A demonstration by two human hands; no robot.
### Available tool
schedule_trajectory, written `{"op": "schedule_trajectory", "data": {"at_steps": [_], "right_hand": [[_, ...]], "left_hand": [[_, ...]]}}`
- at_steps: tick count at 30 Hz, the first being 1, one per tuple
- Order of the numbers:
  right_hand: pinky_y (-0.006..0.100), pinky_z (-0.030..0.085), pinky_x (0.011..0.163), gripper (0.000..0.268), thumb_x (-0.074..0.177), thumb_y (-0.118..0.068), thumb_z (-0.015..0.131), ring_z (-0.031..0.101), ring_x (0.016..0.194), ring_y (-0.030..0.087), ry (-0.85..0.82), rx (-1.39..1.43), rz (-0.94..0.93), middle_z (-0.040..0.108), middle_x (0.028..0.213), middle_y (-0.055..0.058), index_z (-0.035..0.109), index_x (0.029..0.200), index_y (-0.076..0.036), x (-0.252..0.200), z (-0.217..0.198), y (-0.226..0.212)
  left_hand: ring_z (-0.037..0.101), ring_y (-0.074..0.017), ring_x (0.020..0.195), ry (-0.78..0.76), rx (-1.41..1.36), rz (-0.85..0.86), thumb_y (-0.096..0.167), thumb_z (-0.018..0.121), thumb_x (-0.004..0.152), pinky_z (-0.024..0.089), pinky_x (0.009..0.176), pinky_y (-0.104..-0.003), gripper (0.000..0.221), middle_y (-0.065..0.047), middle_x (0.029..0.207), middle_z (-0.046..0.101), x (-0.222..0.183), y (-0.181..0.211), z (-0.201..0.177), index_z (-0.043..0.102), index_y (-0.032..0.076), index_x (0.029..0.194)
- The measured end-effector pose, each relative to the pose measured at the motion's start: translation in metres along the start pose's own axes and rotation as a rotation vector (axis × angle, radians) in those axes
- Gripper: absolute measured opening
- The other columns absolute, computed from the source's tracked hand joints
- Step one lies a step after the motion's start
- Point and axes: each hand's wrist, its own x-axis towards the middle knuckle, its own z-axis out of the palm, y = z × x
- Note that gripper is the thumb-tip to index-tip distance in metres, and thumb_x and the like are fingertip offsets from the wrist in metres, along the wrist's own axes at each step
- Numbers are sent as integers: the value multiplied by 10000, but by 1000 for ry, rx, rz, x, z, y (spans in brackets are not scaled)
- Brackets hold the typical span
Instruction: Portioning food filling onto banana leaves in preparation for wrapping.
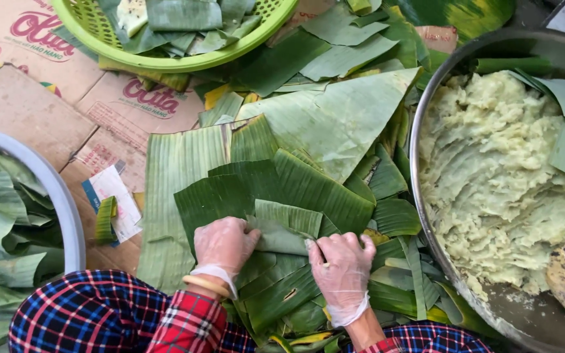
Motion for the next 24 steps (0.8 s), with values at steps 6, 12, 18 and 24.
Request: {"op": "schedule_trajectory", "data": {"at_steps": [6,12,18,24], "right_hand": [[502,365,1011,311,870,-356,725,566,1008,204,56,-208,-30,648,1040,-4,718,1136,-194,8,-19,-23],[558,338,1180,492,952,-115,550,470,1413,363,-67,139,-355,570,1465,170,528,1433,-16,1,43,-57],[604,101,1210,768,977,-553,405,131,1561,284,-178,-325,-363,172,1707,43,239,1613,-154,21,64,-38],[734,139,1145,738,1017,-491,466,178,1542,368,-428,-174,-98,163,1702,129,224,1628,-157,60,95,-62]], "left_hand": [[693,-294,771,10,-9,19,464,748,819,456,847,-426,275,-40,793,765,4,-8,17,814,198,842],[697,-263,734,-6,-9,-23,372,630,890,455,850,-413,272,-60,785,770,2,-4,9,804,195,780],[691,-267,729,-12,2,56,378,740,813,463,794,-432,173,-23,769,756,5,-13,18,786,211,821],[728,-280,888,-109,131,28,383,649,857,479,859,-511,175,-12,806,724,12,-14,39,783,272,884]]}}
